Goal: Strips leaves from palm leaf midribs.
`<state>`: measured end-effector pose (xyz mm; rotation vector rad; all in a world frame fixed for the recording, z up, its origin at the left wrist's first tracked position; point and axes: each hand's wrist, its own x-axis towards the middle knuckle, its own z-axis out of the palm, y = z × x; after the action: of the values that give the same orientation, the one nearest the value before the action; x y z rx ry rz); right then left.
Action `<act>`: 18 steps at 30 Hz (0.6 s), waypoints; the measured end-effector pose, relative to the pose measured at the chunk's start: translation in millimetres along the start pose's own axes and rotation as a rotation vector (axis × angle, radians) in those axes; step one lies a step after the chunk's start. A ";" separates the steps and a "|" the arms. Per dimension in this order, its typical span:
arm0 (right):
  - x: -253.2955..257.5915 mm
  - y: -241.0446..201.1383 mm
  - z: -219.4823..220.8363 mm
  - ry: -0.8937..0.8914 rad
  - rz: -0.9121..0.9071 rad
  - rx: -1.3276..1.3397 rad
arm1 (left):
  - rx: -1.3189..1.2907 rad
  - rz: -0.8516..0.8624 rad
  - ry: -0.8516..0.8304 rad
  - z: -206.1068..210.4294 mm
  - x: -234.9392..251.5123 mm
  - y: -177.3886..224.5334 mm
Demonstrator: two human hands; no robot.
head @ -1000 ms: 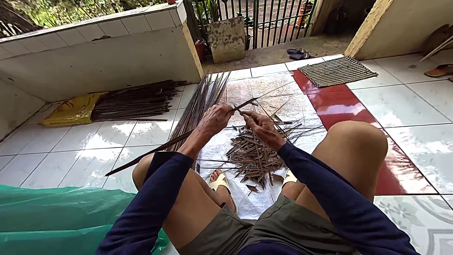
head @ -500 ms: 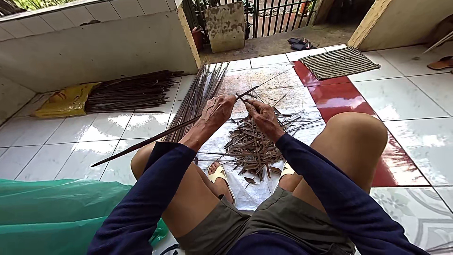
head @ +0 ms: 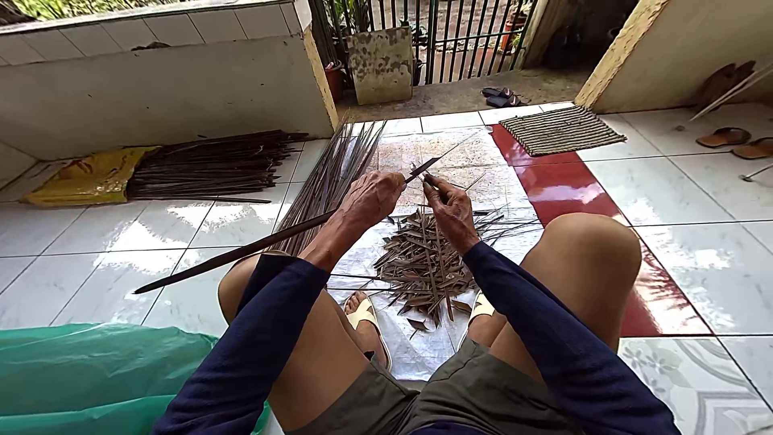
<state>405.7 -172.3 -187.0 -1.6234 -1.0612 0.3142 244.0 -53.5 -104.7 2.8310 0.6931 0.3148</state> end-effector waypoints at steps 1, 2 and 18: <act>-0.1 0.8 0.6 -0.002 -0.003 0.001 | -0.016 0.007 -0.001 0.1 -0.5 -1.1; -0.6 1.1 0.9 -0.004 0.001 -0.006 | -0.024 0.014 0.002 1.2 -0.8 -2.3; 25.3 38.4 -38.3 0.221 0.161 -0.005 | -0.012 0.036 0.011 0.2 -9.8 -15.5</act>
<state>464.0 -176.8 -199.6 -1.7083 -0.7664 0.2320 229.0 -44.7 -110.3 2.8350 0.6402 0.3399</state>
